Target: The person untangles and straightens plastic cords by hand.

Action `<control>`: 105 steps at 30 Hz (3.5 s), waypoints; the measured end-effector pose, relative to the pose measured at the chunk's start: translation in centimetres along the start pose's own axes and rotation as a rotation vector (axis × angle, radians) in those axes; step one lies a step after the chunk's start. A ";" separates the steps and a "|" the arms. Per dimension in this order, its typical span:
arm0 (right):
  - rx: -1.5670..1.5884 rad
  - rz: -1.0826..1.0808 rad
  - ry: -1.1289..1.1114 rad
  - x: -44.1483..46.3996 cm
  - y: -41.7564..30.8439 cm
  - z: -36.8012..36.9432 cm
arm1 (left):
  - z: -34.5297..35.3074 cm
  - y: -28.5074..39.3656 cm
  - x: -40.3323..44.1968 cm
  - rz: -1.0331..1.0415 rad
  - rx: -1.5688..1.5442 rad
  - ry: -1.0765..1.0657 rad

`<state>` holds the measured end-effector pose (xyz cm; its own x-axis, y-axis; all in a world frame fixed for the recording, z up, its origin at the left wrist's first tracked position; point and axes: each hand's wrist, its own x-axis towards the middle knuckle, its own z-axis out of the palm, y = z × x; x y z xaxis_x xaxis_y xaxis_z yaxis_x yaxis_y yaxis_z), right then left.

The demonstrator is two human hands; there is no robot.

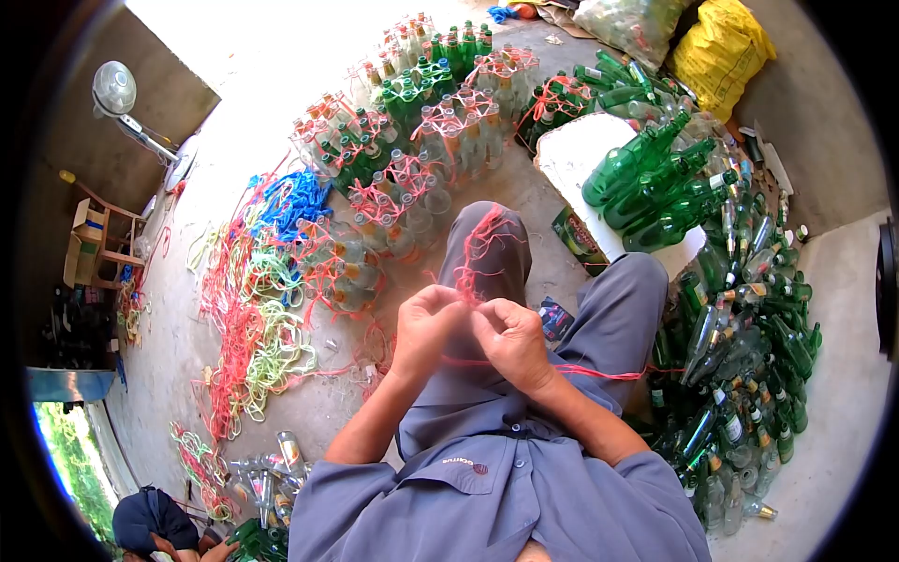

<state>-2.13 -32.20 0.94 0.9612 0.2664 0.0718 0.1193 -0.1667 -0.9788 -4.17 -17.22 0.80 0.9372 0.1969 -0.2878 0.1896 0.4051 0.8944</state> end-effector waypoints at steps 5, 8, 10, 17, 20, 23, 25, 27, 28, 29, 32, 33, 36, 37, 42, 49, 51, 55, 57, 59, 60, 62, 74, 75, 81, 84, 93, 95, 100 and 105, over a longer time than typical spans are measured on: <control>-0.068 -0.012 -0.051 0.0 0.1 -0.5 | -0.1 -0.1 0.1 -0.008 -0.047 0.014; -0.012 -0.026 0.026 0.1 -0.5 -0.3 | 0.0 0.1 0.1 0.003 -0.060 0.014; -0.002 -0.052 0.063 0.2 -0.4 -0.1 | -0.1 0.1 0.0 0.001 -0.058 0.017; 0.120 0.074 -0.023 0.5 1.5 0.5 | -0.3 -0.3 0.0 0.013 -0.062 -0.003; 0.192 0.142 -0.014 0.7 1.1 0.5 | -0.4 -0.4 0.0 0.022 -0.030 -0.022; 0.174 0.142 0.019 0.8 1.1 0.5 | -0.5 -1.0 0.1 0.097 0.062 -0.055; 0.137 0.127 0.033 0.8 1.2 0.4 | -0.5 -1.7 0.2 0.180 0.217 -0.041; 0.110 0.122 0.035 0.8 1.2 0.3 | -0.6 -2.1 0.3 0.296 0.386 -0.028; 0.097 0.125 0.030 0.9 1.2 0.2 | -0.6 -2.1 0.4 0.371 0.477 -0.023; 0.083 0.128 0.025 0.9 1.2 0.1 | -0.6 -2.0 0.4 0.446 0.569 -0.018; 0.067 0.106 0.013 0.9 1.3 0.0 | 0.1 -0.3 -0.1 0.582 0.811 -0.012; 0.066 0.094 0.009 1.0 1.3 0.0 | 0.1 -0.2 -0.1 0.619 0.848 -0.013; 0.015 0.092 0.011 1.0 1.1 -0.2 | 0.1 0.0 0.1 0.712 0.931 -0.026; 0.005 0.075 0.009 1.0 1.2 -0.2 | 0.0 0.1 0.2 0.731 0.939 -0.036; -0.044 0.017 -0.039 1.0 2.1 -0.4 | -0.4 0.2 0.3 0.708 0.968 -0.079; -0.003 0.057 -0.105 1.1 1.0 -0.8 | -0.7 -0.6 0.2 0.501 0.784 -0.049; 0.036 0.107 -0.124 1.1 0.8 -0.8 | -1.0 -1.3 0.3 0.411 0.660 -0.030; -0.087 0.144 -0.145 1.0 0.6 -1.1 | -0.7 -1.2 0.3 0.316 0.447 0.018; -0.151 0.121 -0.153 0.9 0.9 -1.2 | -0.5 -0.5 0.3 0.268 0.329 0.044; -0.162 0.141 -0.157 0.7 1.0 -1.4 | -0.6 0.4 0.2 0.184 0.174 0.065; -0.167 0.151 -0.160 0.7 1.0 -1.6 | -0.6 0.5 0.3 0.162 0.141 0.067; -0.184 0.164 -0.169 0.6 1.2 -1.8 | -0.8 0.1 0.4 0.171 0.136 0.069; -0.327 0.135 -0.318 0.3 1.3 -4.1 | -2.1 0.0 1.1 0.148 -0.010 0.109; -0.361 0.134 -0.329 0.3 1.5 -4.3 | -2.2 -0.1 1.2 0.141 -0.046 0.118; -0.313 0.206 -0.338 -0.1 1.8 -5.5 | -2.0 -0.5 1.4 0.109 -0.064 0.047; -0.234 0.216 -0.298 0.2 1.2 -6.6 | -2.2 -0.2 1.5 0.095 -0.038 0.005; -0.085 0.194 -0.245 0.2 0.9 -7.5 | -1.8 -0.6 1.8 0.102 -0.089 -0.003; -0.101 0.113 -0.234 0.3 0.7 -7.4 | -1.4 -0.7 1.7 0.108 -0.081 -0.030; -0.126 -0.150 0.013 1.4 -1.2 -5.5 | 0.0 0.1 0.9 0.069 -0.012 -0.095; -0.096 -0.153 -0.010 2.3 -2.1 -4.1 | 0.6 0.5 0.7 0.084 0.046 -0.133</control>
<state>0.85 -35.10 3.94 0.9275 0.3048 0.2164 0.2879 -0.2133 -0.9336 -3.22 -17.41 1.22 0.9802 0.1068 -0.1665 0.1196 0.3504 0.9289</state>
